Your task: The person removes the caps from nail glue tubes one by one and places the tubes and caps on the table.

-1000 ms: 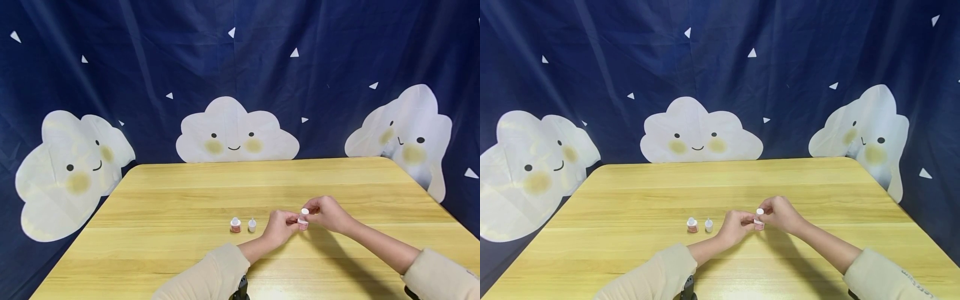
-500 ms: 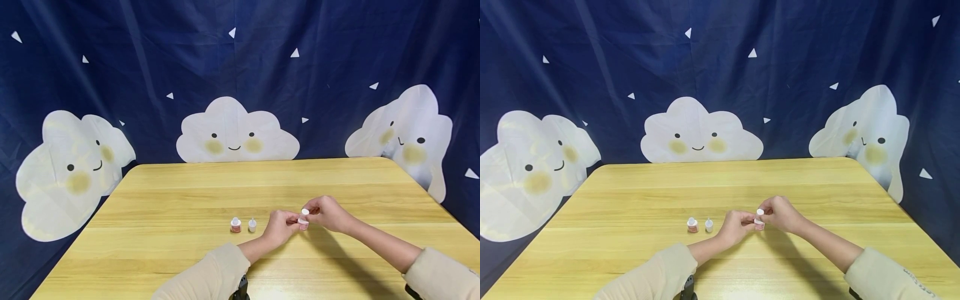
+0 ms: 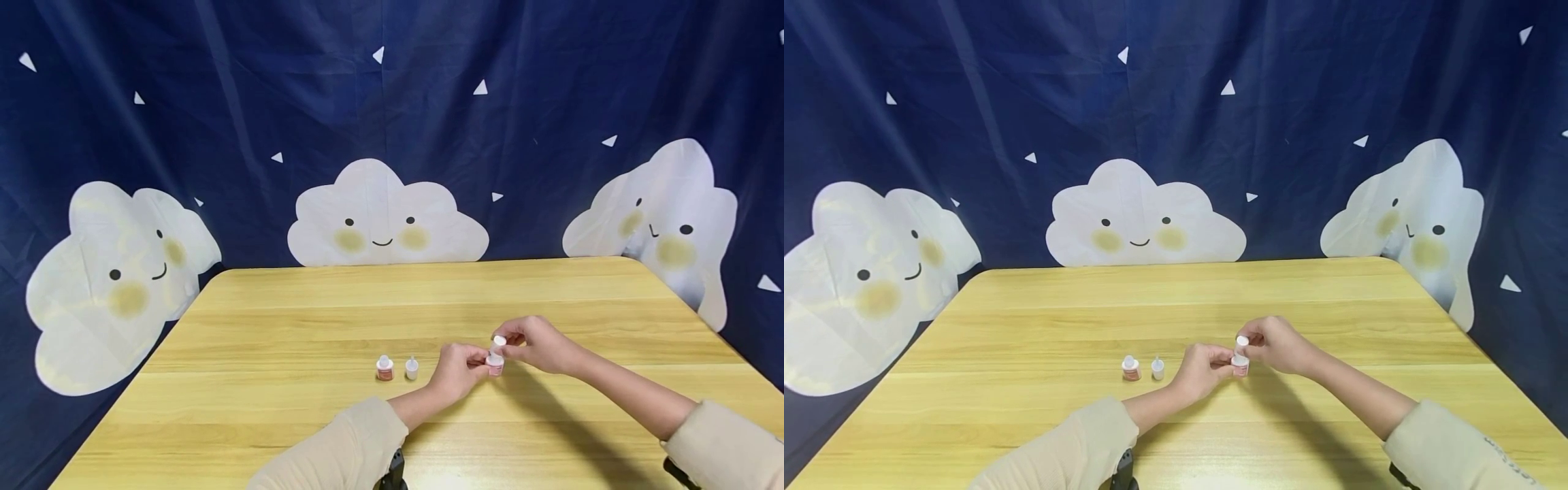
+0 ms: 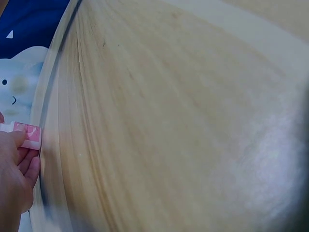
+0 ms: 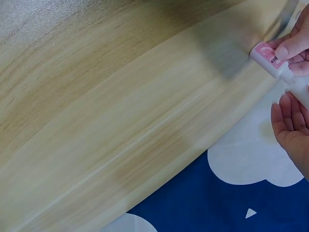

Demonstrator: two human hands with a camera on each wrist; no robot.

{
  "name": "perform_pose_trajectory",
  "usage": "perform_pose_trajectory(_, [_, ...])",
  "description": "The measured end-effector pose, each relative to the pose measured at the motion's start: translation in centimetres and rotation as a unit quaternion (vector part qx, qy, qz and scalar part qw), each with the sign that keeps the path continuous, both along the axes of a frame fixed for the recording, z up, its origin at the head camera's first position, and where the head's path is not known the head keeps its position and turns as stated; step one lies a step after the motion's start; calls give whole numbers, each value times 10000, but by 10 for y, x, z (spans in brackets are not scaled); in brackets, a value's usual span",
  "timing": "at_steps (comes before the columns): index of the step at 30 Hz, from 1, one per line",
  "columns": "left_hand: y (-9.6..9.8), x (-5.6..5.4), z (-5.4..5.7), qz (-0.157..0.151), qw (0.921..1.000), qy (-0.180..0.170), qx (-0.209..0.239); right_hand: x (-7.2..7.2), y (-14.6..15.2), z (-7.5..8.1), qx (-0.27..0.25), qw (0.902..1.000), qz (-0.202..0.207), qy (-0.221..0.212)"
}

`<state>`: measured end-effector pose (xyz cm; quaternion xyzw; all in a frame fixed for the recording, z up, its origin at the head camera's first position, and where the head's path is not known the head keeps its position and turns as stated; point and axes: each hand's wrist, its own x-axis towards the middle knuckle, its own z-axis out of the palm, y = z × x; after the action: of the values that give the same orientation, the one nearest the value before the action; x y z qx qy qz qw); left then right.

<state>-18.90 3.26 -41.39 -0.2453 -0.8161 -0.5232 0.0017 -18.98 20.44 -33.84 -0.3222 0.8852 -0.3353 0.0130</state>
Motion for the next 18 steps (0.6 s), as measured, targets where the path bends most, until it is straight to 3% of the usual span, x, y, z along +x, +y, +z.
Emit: perform_pose_trajectory(18, [0, -1, 2, -52, 9998, -165, 17, 0, -1, 5, 137, 9997, 23, -196])
